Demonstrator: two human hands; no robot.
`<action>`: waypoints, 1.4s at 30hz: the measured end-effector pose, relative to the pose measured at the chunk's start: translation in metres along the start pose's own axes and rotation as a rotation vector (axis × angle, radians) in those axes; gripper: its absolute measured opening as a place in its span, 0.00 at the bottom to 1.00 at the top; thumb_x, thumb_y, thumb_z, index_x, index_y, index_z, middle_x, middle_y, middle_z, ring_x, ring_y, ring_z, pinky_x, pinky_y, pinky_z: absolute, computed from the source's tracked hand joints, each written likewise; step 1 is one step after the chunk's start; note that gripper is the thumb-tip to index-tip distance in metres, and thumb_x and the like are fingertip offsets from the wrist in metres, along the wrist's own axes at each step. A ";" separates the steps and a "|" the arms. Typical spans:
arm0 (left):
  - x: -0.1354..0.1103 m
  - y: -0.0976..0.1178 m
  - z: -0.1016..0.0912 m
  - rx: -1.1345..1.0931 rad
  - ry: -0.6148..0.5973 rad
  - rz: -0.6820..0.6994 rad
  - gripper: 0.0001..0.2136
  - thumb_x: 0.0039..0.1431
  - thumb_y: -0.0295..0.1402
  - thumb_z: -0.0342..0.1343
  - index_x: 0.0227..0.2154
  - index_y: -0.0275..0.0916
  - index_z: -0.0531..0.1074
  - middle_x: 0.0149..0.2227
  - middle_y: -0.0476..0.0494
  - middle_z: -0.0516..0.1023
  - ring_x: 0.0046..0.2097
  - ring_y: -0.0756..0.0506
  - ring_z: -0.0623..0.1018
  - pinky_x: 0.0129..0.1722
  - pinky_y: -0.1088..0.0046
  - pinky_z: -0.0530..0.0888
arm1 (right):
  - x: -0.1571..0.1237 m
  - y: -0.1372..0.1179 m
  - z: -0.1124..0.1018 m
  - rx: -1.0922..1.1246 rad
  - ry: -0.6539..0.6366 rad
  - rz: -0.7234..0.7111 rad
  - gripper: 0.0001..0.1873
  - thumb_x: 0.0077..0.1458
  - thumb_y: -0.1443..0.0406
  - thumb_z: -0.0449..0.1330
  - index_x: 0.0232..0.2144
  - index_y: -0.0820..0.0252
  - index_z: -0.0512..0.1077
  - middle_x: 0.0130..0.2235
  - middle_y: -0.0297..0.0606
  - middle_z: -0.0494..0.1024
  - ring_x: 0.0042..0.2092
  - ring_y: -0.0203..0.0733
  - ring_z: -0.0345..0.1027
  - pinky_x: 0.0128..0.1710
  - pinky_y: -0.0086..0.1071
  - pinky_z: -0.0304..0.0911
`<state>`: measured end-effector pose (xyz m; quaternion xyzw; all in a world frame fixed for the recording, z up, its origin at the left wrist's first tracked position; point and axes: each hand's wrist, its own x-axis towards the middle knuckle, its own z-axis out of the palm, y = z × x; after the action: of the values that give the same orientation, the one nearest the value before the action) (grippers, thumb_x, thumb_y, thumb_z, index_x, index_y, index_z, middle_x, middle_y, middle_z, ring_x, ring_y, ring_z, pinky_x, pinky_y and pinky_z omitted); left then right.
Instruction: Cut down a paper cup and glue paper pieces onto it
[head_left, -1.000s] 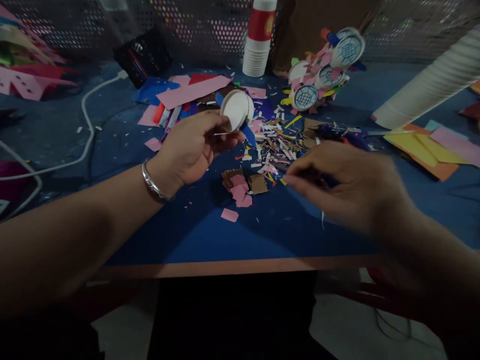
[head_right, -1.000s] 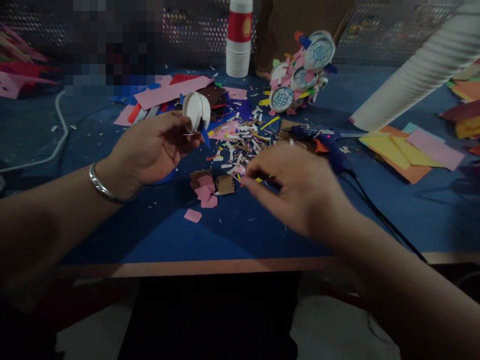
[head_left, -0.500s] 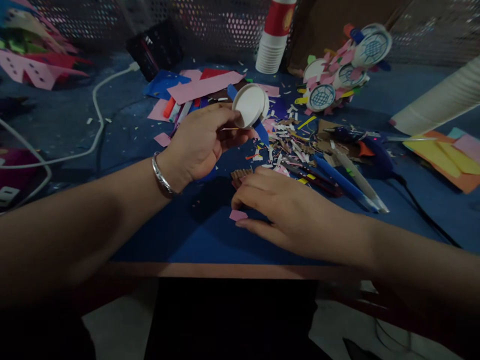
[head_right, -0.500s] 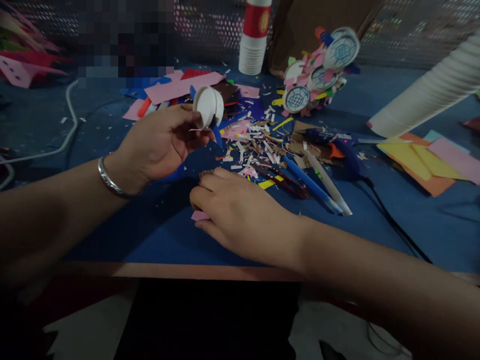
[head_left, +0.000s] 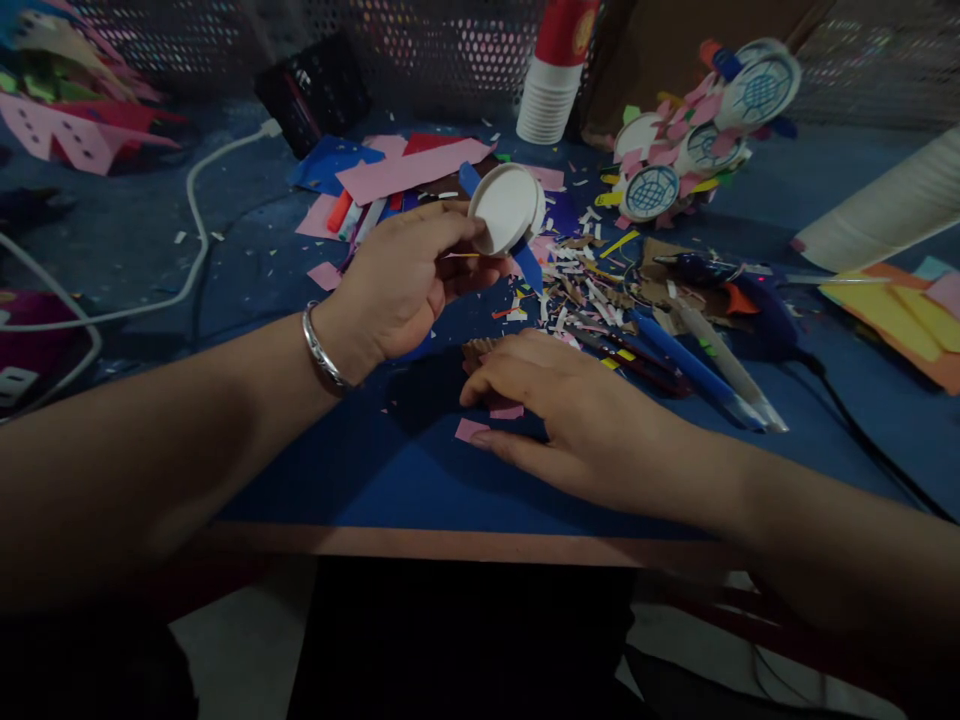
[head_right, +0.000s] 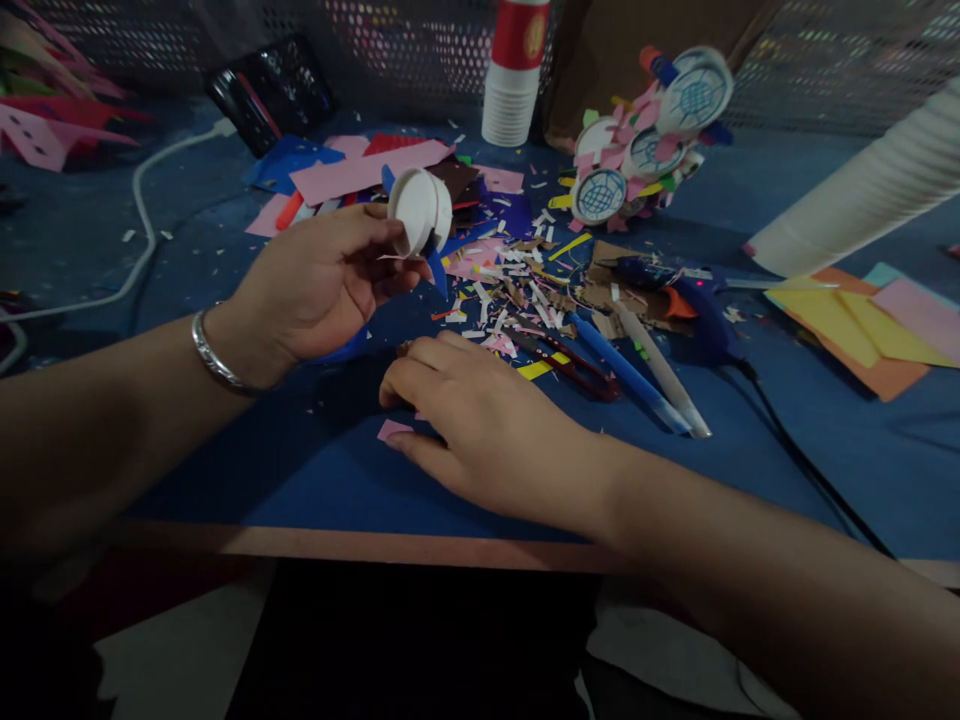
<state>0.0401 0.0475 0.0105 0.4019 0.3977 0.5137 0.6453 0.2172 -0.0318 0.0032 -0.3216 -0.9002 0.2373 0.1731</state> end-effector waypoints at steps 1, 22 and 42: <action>0.000 0.000 0.000 -0.007 0.002 -0.001 0.18 0.73 0.17 0.50 0.26 0.35 0.74 0.26 0.50 0.79 0.28 0.54 0.81 0.31 0.82 0.76 | -0.001 0.001 -0.002 -0.002 0.023 0.001 0.07 0.71 0.62 0.62 0.47 0.58 0.78 0.47 0.45 0.82 0.50 0.52 0.74 0.53 0.45 0.69; 0.000 -0.001 -0.001 0.015 0.010 0.008 0.17 0.72 0.19 0.52 0.27 0.35 0.76 0.29 0.48 0.80 0.30 0.53 0.80 0.34 0.80 0.76 | -0.002 0.019 -0.002 -0.113 0.151 0.050 0.06 0.65 0.72 0.62 0.43 0.62 0.78 0.44 0.43 0.81 0.47 0.49 0.74 0.50 0.39 0.64; 0.000 0.000 0.000 0.036 0.061 -0.012 0.15 0.69 0.22 0.56 0.25 0.40 0.76 0.29 0.46 0.82 0.35 0.49 0.83 0.35 0.78 0.79 | -0.002 0.021 -0.018 -0.061 0.222 0.151 0.03 0.66 0.66 0.65 0.40 0.58 0.80 0.40 0.37 0.83 0.38 0.41 0.75 0.40 0.36 0.65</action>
<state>0.0399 0.0474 0.0102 0.3951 0.4288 0.5146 0.6287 0.2377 -0.0133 0.0066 -0.4181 -0.8554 0.1849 0.2434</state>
